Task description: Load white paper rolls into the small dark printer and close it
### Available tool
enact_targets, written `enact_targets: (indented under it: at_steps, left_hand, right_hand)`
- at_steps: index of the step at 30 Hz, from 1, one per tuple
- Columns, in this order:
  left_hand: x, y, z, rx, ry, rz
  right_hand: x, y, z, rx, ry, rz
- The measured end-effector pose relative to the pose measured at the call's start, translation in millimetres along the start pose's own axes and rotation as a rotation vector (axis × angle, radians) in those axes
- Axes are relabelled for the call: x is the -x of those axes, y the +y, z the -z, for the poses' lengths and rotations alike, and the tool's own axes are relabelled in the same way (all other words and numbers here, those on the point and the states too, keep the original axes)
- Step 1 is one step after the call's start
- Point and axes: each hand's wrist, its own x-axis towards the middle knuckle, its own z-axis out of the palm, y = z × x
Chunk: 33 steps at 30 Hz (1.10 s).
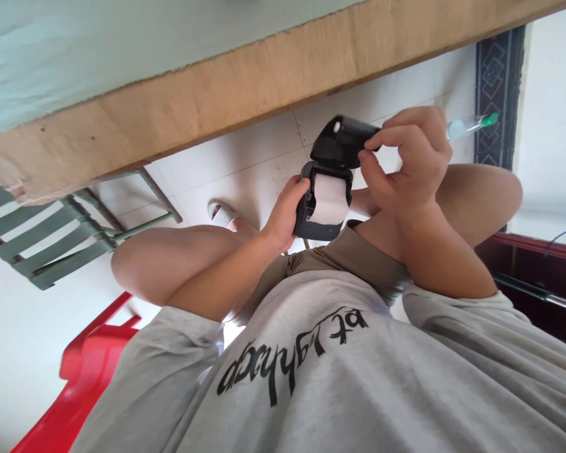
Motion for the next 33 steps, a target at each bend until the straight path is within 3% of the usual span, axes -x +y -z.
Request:
enact_targets:
  at_steps: [2,7,11,16,19,22,24,26,29,33]
  left_hand:
    - [1,0,-0.1,-0.021,-0.001,-0.007]
    - [-2,-2,-0.9,-0.021,0.024,-0.083]
    - [-7,-5,2.9,-0.035,0.053,-0.149]
    - [-4,-6,5.8,-0.106,0.061,-0.132]
    - [-1,-5,2.8,-0.122,0.073,-0.112]
    - [0,-4,-0.3,-0.125,0.073,-0.077]
    - [-2,-4,-1.0,-0.116,0.079,-0.049]
    - [-4,-5,-0.7,-0.099,0.084,-0.037]
    - [-6,-7,0.1,-0.082,0.079,-0.059]
    - [-5,-9,1.3,-0.085,0.049,-0.066]
  right_hand:
    - [4,-1,-7,0.068,-0.041,-0.048]
    - [12,-17,-20,0.260,-0.357,-0.037]
    - [11,-32,-20,0.384,-0.544,0.013]
    - [4,-36,-18,0.459,-0.722,-0.084]
    - [-1,-25,-1,0.236,-0.721,-0.075]
    - [-4,-7,22,-0.297,-0.691,-0.155]
    - [-7,5,30,-0.654,-0.555,-0.270]
    - [-9,14,27,-0.857,-0.389,-0.358]
    - [-13,20,10,-0.900,-0.267,-0.384]
    - [-21,17,-1,-0.844,-0.155,-0.307]
